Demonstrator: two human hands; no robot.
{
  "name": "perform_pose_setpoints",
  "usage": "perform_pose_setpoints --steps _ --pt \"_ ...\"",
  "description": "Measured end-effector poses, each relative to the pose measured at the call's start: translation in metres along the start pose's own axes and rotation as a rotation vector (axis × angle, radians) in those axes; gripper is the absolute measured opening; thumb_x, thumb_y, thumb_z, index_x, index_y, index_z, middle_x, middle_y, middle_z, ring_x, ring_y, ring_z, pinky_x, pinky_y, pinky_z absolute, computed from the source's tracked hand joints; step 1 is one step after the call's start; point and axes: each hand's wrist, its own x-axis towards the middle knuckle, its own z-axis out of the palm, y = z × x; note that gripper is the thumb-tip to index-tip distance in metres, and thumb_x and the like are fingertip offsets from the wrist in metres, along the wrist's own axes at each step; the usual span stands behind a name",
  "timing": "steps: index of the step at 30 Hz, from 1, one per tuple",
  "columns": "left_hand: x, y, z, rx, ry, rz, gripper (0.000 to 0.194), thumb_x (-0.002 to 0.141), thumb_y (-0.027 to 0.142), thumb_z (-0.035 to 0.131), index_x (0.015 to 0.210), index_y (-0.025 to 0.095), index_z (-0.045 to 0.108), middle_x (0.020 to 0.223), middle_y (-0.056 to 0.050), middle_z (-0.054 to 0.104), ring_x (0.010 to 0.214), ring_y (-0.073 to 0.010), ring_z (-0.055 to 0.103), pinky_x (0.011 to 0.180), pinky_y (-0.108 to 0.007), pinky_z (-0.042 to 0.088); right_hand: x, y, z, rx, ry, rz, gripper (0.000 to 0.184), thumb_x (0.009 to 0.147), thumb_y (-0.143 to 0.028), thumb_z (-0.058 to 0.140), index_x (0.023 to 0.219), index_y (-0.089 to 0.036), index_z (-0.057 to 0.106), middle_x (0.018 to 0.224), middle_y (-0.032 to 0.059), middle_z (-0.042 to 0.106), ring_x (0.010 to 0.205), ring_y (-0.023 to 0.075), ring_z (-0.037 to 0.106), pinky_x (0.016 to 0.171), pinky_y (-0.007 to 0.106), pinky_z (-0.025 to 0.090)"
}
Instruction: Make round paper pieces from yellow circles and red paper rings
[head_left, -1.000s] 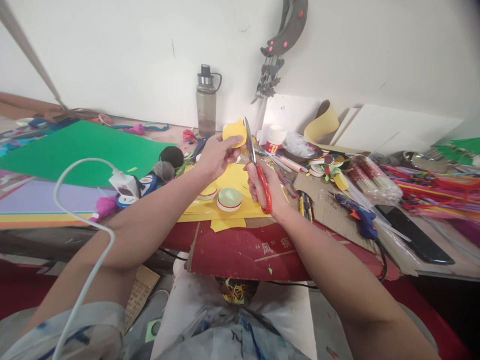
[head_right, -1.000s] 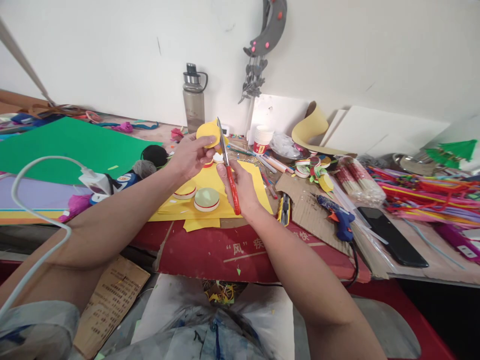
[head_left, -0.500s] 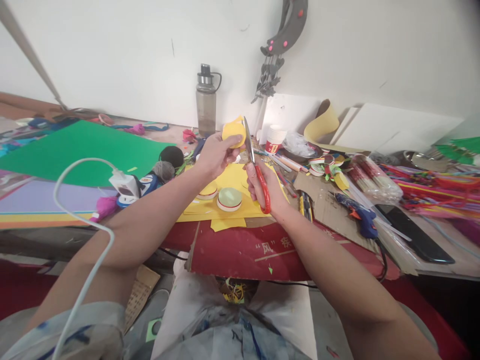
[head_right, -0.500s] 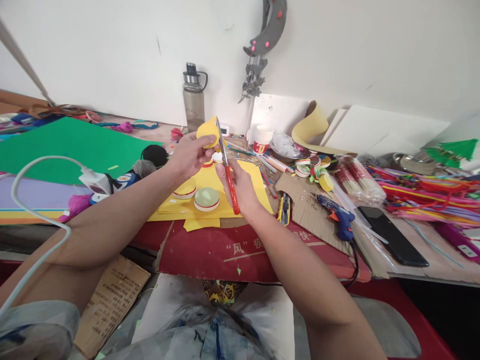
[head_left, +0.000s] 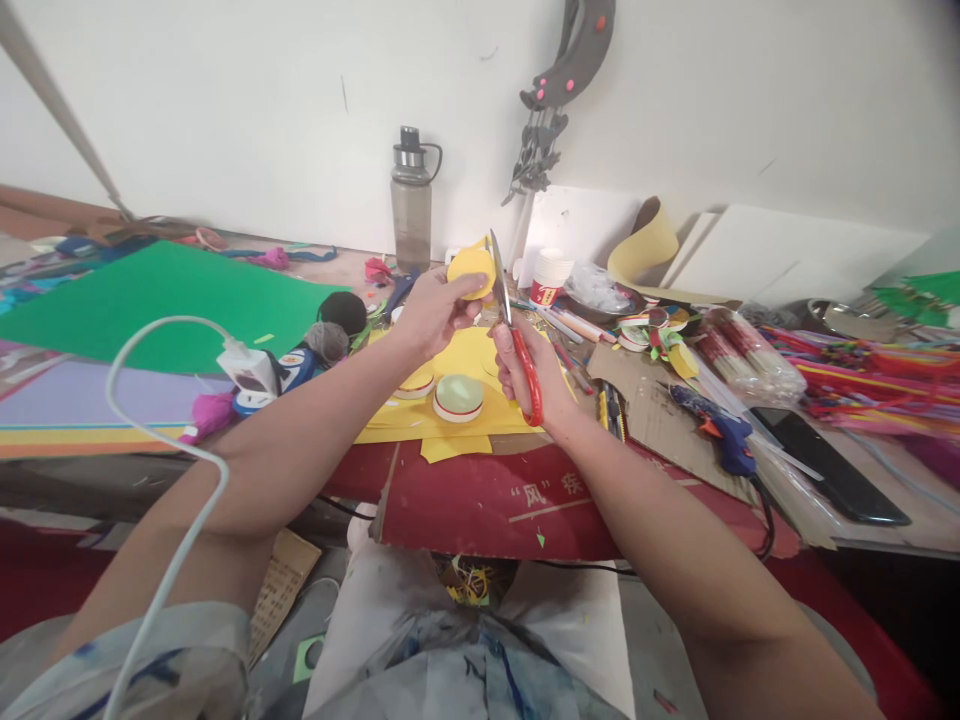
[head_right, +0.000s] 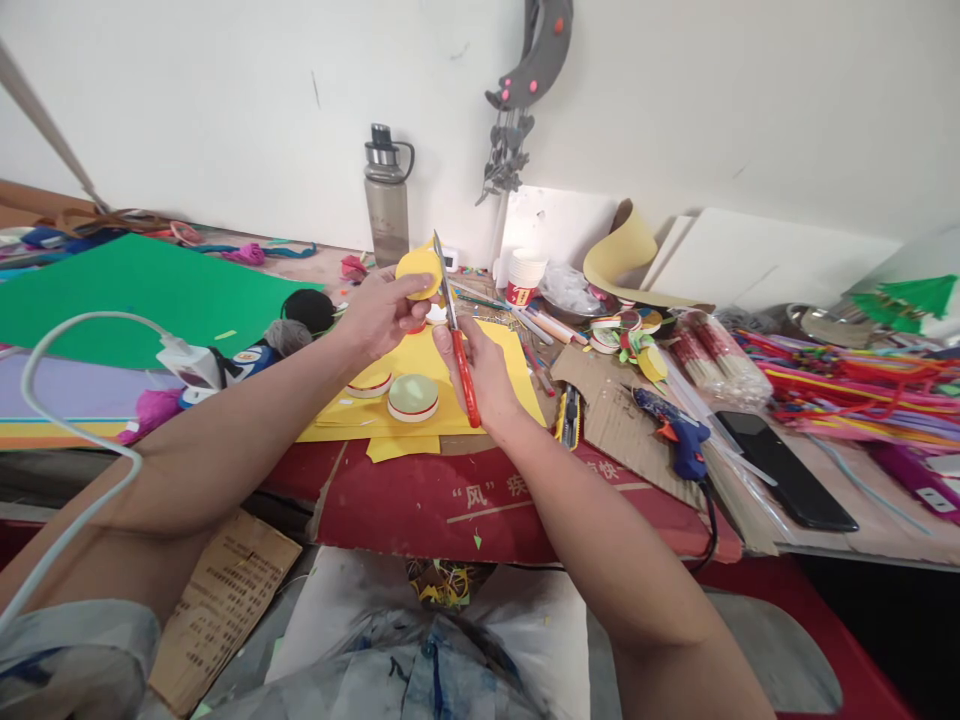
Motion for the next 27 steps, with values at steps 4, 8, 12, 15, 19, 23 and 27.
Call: perform_pose_setpoints --steps 4,8,12,15,19,23,27 --pt "0.0008 -0.0008 -0.0013 -0.015 -0.003 0.009 0.025 0.072 0.019 0.084 0.074 0.014 0.059 0.064 0.001 0.065 0.046 -0.0013 0.045 0.041 -0.015 0.025 -0.0008 -0.0021 0.0006 0.034 0.041 0.018 0.062 0.089 -0.088 0.059 0.096 -0.027 0.055 0.070 -0.0042 0.039 0.058 0.0132 0.038 0.049 0.026 0.035" --pt "0.0020 -0.0014 -0.0022 -0.008 0.014 0.002 0.020 0.073 0.018 0.080 0.074 0.014 0.061 0.066 0.000 0.067 0.046 -0.0012 0.045 0.042 -0.015 0.026 -0.0018 -0.0031 0.0011 0.031 0.050 0.030 0.062 0.089 -0.089 0.058 0.093 -0.027 0.053 0.070 -0.0040 0.040 0.059 0.0139 0.040 0.049 0.027 0.037" --pt "0.0022 -0.0010 -0.0018 -0.006 0.021 0.000 0.019 0.074 0.017 0.080 0.074 0.014 0.060 0.066 0.000 0.066 0.046 -0.0010 0.045 0.042 -0.015 0.025 -0.0023 -0.0029 0.0014 0.030 0.054 0.012 0.061 0.091 -0.087 0.057 0.095 -0.027 0.054 0.071 -0.0037 0.040 0.059 0.0142 0.040 0.049 0.027 0.037" --pt "0.0019 -0.0002 -0.0011 -0.010 0.026 -0.004 0.020 0.074 0.016 0.079 0.073 0.014 0.060 0.064 0.001 0.065 0.046 -0.0010 0.045 0.042 -0.015 0.025 -0.0027 -0.0039 0.0016 0.024 0.060 0.002 0.059 0.092 -0.086 0.057 0.093 -0.027 0.053 0.069 -0.0041 0.040 0.058 0.0141 0.039 0.050 0.027 0.036" --pt "0.0016 0.0004 -0.0008 -0.017 0.031 -0.007 0.020 0.074 0.016 0.080 0.073 0.014 0.060 0.063 0.001 0.065 0.046 -0.0013 0.044 0.042 -0.015 0.025 -0.0037 -0.0067 0.0017 0.038 0.055 0.010 0.060 0.092 -0.086 0.057 0.091 -0.027 0.052 0.066 -0.0044 0.040 0.057 0.0142 0.040 0.050 0.028 0.035" --pt "0.0018 0.0008 -0.0007 -0.033 0.029 0.001 0.022 0.074 0.015 0.081 0.072 0.014 0.059 0.061 0.002 0.064 0.046 -0.0016 0.044 0.041 -0.015 0.025 -0.0043 -0.0084 0.0018 0.052 0.045 0.051 0.062 0.089 -0.090 0.058 0.090 -0.028 0.051 0.063 -0.0042 0.041 0.054 0.0149 0.043 0.048 0.030 0.036" --pt "0.0017 0.0017 -0.0002 -0.020 0.045 -0.008 0.025 0.074 0.016 0.082 0.072 0.014 0.058 0.061 0.002 0.062 0.046 -0.0010 0.044 0.041 -0.014 0.026 -0.0044 -0.0090 0.0022 0.060 0.043 0.073 0.064 0.088 -0.091 0.058 0.092 -0.027 0.054 0.063 -0.0030 0.043 0.055 0.0157 0.046 0.048 0.031 0.037"
